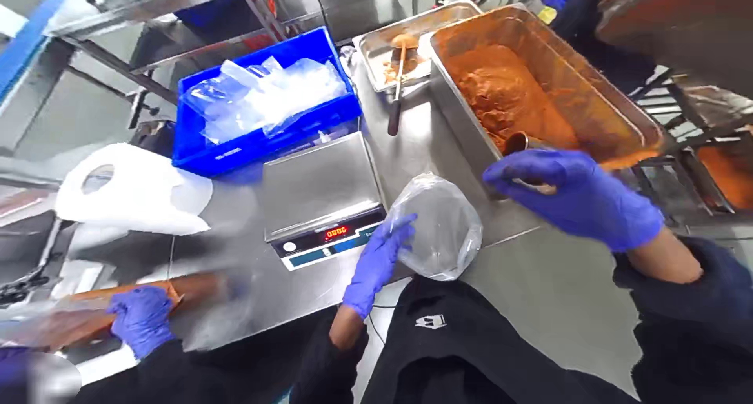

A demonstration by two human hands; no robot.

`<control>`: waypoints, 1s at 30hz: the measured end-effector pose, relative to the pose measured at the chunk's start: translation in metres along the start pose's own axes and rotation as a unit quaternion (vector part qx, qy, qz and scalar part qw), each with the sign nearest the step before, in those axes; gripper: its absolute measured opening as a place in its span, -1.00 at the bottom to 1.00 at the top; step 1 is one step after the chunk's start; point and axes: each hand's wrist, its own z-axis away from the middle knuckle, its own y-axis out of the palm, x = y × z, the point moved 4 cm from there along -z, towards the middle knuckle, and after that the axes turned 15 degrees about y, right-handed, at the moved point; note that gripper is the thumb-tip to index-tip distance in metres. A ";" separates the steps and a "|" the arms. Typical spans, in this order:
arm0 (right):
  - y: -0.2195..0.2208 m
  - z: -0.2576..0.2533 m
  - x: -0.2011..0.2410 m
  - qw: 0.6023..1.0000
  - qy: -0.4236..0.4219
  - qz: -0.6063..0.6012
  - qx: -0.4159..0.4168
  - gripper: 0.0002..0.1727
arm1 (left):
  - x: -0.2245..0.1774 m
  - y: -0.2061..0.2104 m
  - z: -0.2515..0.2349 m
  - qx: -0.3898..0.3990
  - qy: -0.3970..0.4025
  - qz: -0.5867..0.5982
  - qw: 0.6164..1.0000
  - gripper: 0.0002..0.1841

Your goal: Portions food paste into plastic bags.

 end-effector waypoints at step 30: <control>-0.067 -0.079 -0.191 0.860 0.332 0.300 0.245 -0.47 | -0.036 0.010 -0.116 -0.091 -0.026 -0.217 0.972 -0.56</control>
